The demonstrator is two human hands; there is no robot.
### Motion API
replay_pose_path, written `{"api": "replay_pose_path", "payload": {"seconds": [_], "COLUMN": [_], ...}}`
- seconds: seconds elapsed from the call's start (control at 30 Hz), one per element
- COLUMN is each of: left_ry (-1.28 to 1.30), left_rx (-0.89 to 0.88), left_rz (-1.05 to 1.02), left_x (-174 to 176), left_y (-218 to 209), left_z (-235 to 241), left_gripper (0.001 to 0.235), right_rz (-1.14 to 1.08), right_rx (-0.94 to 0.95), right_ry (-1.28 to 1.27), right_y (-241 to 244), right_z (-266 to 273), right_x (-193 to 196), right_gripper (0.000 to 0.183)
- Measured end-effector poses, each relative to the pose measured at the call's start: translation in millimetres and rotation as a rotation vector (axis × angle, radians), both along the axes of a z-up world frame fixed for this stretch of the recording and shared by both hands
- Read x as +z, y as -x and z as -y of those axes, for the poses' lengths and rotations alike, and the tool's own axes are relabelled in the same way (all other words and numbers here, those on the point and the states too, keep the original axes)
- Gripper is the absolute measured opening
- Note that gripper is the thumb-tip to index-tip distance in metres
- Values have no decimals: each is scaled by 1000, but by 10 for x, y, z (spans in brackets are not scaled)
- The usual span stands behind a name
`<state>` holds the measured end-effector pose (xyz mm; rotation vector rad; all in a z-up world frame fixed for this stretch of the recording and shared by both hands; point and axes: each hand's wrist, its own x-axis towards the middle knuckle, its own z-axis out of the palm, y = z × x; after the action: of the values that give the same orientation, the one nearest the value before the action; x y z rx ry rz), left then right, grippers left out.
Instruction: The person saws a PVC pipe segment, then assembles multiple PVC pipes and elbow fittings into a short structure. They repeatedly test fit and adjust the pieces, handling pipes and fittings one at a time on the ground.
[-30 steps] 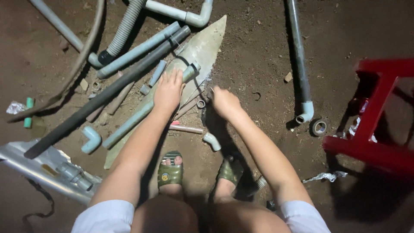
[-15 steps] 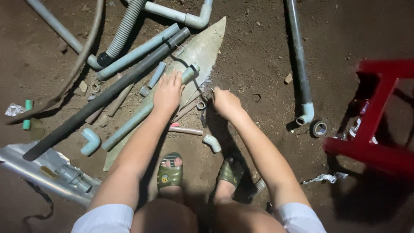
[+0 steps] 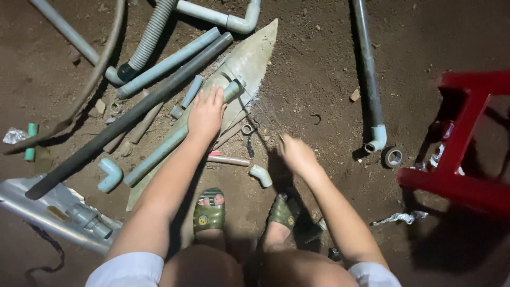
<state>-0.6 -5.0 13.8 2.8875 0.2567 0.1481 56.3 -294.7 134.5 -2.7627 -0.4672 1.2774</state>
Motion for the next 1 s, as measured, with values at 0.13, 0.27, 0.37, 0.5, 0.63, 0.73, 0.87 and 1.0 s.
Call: {"api": "replay_pose_path", "payload": {"seconds": [0.13, 0.27, 0.37, 0.5, 0.63, 0.73, 0.87, 1.0], "left_ry": [-29, -19, -10, -31, -14, -27, -59, -50], "left_rx": [-27, -30, -8, 4, 6, -6, -4, 0], "left_rz": [7, -9, -3, 17, 19, 23, 65, 71], "left_x": [-22, -39, -18, -74, -60, -132, -166, -121], "left_y": [-5, 9, 11, 4, -3, -12, 5, 1], "left_z": [-37, -29, -15, 0, -16, -24, -2, -23], "left_gripper": [55, 56, 56, 57, 56, 57, 56, 55], "right_rz": [77, 75, 10, -64, -9, 79, 32, -112], "right_rx": [71, 53, -24, -93, -1, 64, 11, -119], "right_ry": [-78, -55, -21, 61, 4, -69, -129, -23], "right_y": [-455, -250, 142, 374, -135, -465, -332, 176], "right_z": [-581, -365, 71, 322, -225, -662, -459, 197], "right_x": [-335, -184, 182, 469, 41, -286, -50, 443], "right_gripper": [31, 32, 36, 42, 40, 36, 38, 46]}}
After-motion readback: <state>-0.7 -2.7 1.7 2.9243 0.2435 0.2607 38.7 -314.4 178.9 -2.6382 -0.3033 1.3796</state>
